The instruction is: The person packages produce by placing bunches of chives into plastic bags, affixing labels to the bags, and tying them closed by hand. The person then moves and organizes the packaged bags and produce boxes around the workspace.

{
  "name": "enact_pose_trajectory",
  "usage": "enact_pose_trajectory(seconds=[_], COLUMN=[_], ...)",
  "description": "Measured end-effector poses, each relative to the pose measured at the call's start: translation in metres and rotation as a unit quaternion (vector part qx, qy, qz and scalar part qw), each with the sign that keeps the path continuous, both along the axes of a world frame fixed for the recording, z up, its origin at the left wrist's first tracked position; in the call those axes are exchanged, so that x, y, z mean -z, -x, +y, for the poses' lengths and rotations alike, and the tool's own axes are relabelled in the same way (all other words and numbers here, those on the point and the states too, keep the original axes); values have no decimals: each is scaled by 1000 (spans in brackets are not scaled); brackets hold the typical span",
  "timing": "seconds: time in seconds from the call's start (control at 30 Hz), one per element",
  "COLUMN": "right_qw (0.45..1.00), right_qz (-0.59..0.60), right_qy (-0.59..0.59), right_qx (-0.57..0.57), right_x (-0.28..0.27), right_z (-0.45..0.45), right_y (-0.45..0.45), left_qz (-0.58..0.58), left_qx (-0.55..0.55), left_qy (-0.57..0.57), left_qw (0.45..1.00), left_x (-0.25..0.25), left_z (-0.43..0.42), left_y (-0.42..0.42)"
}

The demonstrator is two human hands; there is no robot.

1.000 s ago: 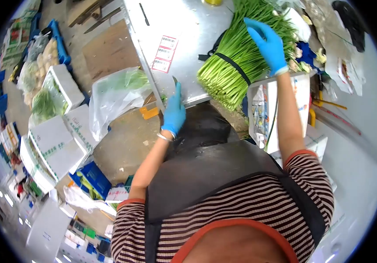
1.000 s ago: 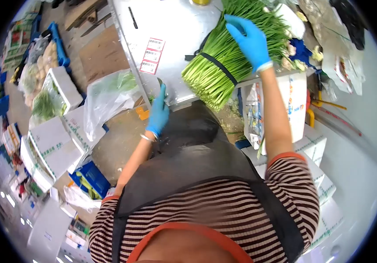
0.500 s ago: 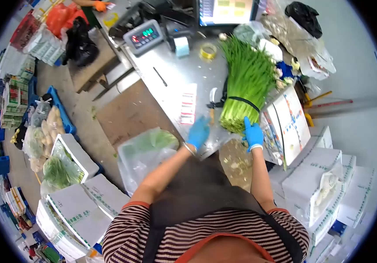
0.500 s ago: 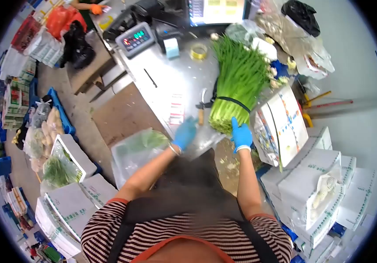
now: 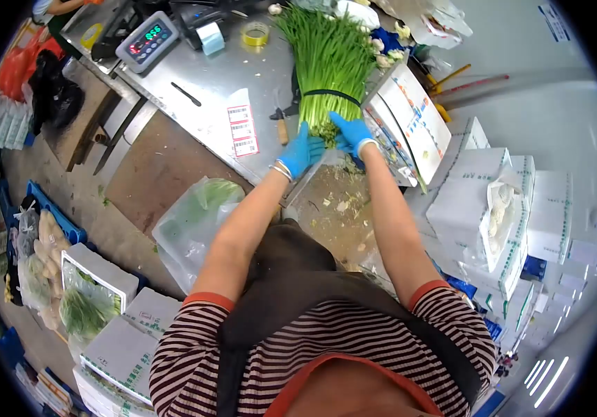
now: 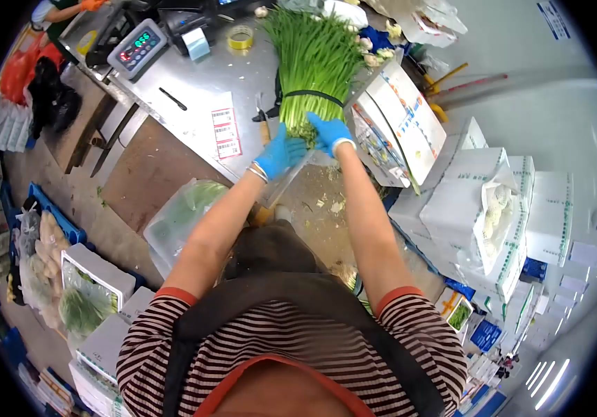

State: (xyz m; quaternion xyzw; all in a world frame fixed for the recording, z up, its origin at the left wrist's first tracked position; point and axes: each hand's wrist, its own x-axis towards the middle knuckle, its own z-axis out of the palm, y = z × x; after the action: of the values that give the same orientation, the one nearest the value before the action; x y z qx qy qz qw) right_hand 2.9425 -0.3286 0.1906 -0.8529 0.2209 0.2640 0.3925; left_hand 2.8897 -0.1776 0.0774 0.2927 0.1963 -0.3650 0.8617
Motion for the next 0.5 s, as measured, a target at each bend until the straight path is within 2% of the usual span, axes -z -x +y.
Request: enact_pose_trajectory(seconds=[0.03, 0.1, 0.2, 0.23, 0.37, 0.47, 0.5], right_qw=[998, 991, 993, 994, 984, 959, 975], right_qz=[-57, -111, -104, -102, -160, -248, -179], right_qy=[-18, 47, -3, -12, 35, 60, 60], right_qx=[-5, -59, -48, -38, -72, -120, -113], right_x=[-4, 75, 79, 77, 58, 59, 54], right_z=[13, -5, -4, -6, -14, -20, -22], right_y=[9, -17, -21, -19, 7, 45, 56], left_qz=[-12, -33, 46, 13, 23, 32, 54], left_qx=[2, 6, -23, -33, -73, -103, -121], left_qy=[4, 9, 20, 48, 74, 77, 90], left_qw=[1000, 999, 998, 998, 994, 991, 987], left_x=[1, 6, -2, -4, -11, -5, -4], left_z=[-1, -8, -12, -10, -15, -15, -13], left_y=[-3, -2, -10, -10, -14, -10, -8])
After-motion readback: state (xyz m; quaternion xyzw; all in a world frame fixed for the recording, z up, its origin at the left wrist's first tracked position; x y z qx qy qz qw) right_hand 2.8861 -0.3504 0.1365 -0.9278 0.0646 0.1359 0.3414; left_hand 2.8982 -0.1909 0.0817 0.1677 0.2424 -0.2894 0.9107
